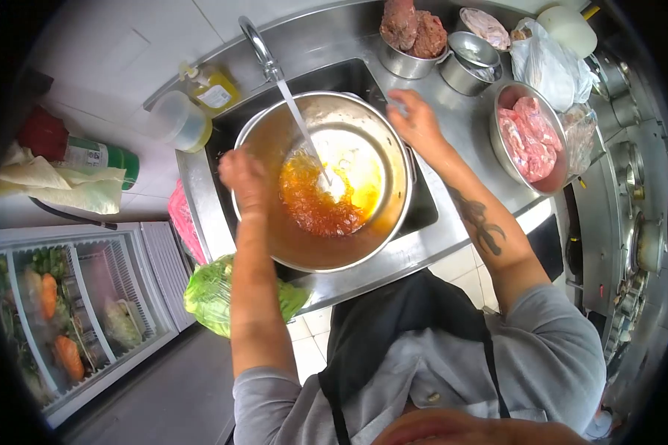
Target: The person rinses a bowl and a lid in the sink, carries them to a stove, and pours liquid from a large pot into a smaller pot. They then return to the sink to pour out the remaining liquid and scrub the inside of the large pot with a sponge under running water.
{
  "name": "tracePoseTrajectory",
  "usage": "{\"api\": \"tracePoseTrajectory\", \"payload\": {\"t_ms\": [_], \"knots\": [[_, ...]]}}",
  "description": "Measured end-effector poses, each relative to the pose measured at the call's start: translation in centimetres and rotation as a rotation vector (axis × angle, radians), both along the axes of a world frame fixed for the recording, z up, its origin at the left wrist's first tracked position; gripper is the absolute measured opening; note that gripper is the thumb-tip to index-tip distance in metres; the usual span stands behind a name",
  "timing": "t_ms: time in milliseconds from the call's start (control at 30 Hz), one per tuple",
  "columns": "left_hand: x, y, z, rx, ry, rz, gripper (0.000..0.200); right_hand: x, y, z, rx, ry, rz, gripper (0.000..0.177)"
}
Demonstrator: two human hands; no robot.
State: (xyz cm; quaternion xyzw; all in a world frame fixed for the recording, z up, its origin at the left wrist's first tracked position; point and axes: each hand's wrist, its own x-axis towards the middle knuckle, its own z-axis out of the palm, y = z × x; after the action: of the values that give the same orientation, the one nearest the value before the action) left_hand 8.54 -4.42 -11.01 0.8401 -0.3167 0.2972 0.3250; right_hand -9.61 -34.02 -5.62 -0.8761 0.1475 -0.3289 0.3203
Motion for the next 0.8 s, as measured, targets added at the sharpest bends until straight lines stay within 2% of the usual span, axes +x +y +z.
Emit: {"api": "tracePoseTrajectory", "payload": {"t_ms": [67, 133, 200, 233, 300, 333, 400, 433, 500, 533, 567, 600, 667, 733, 767, 800], "knots": [[-0.8, -3.7, -2.9, -0.069, 0.117, -0.082, 0.021, -1.8, 0.5, -0.1, 0.045, 0.001, 0.044, 0.028], [2.8, -7.7, -10.9, -0.056, 0.854, -0.029, 0.016, -1.8, 1.9, 0.0, 0.077, 0.017, 0.136, 0.027], [2.7, -11.4, -10.5, -0.9, 1.637, -0.323, 0.016, -1.6, 3.8, -0.8, 0.117, 0.058, 0.249, 0.025], [2.8, -13.3, -9.8, -0.869, 1.601, -0.371, 0.022, -1.1, 4.4, -2.2, 0.27, 0.157, 0.238, 0.025], [1.2, -16.7, -5.3, -0.685, 1.604, -0.455, 0.032, -0.2, 5.2, -5.4, 0.571, 0.371, 0.208, 0.025], [0.3, -17.4, -2.2, -0.528, 1.64, -0.482, 0.036, 0.4, 5.7, -5.6, 0.853, 0.449, 0.179, 0.025], [0.9, -15.9, -0.7, -0.442, 1.652, -0.679, 0.038, 2.0, 7.1, -5.8, 1.425, 0.598, 0.097, 0.026], [1.1, -15.0, -0.3, -0.39, 1.657, -0.785, 0.039, 2.8, 7.4, -7.9, 1.533, 0.593, 0.153, 0.029], [3.0, -9.8, -2.6, -0.638, 1.63, -0.539, 0.042, 5.5, 8.3, -11.2, 1.655, 0.594, 0.128, 0.026], [4.7, -7.4, -5.5, -0.738, 1.624, -0.425, 0.045, 7.2, 8.6, -13.0, 1.716, 0.593, 0.112, 0.024], [7.3, -5.8, -7.4, -0.652, 1.781, -0.208, 0.046, 9.8, 8.1, -16.1, 1.779, 0.55, 0.196, 0.022], [5.3, -4.4, -2.9, -0.461, 1.816, -0.013, 0.042, 12.3, 7.8, -18.5, 1.843, 0.508, 0.278, 0.02], [5.0, -1.9, -3.8, -0.267, 1.661, 0.046, 0.034, 16.2, 9.4, -12.4, 1.811, 0.33, 0.091, 0.017], [4.9, -0.4, -3.8, -0.122, 1.42, 0.098, 0.03, 18.2, 10.9, -10.0, 1.745, 0.179, 0.181, 0.018], [4.0, 0.2, -1.6, -0.171, 1.406, -0.01, 0.025, 18.3, 11.6, -8.7, 1.761, 0.247, 0.261, 0.02], [3.3, 0.4, -1.2, -0.313, 1.254, -0.045, 0.026, 18.6, 11.9, -7.4, 1.77, 0.314, 0.344, 0.022]]}}
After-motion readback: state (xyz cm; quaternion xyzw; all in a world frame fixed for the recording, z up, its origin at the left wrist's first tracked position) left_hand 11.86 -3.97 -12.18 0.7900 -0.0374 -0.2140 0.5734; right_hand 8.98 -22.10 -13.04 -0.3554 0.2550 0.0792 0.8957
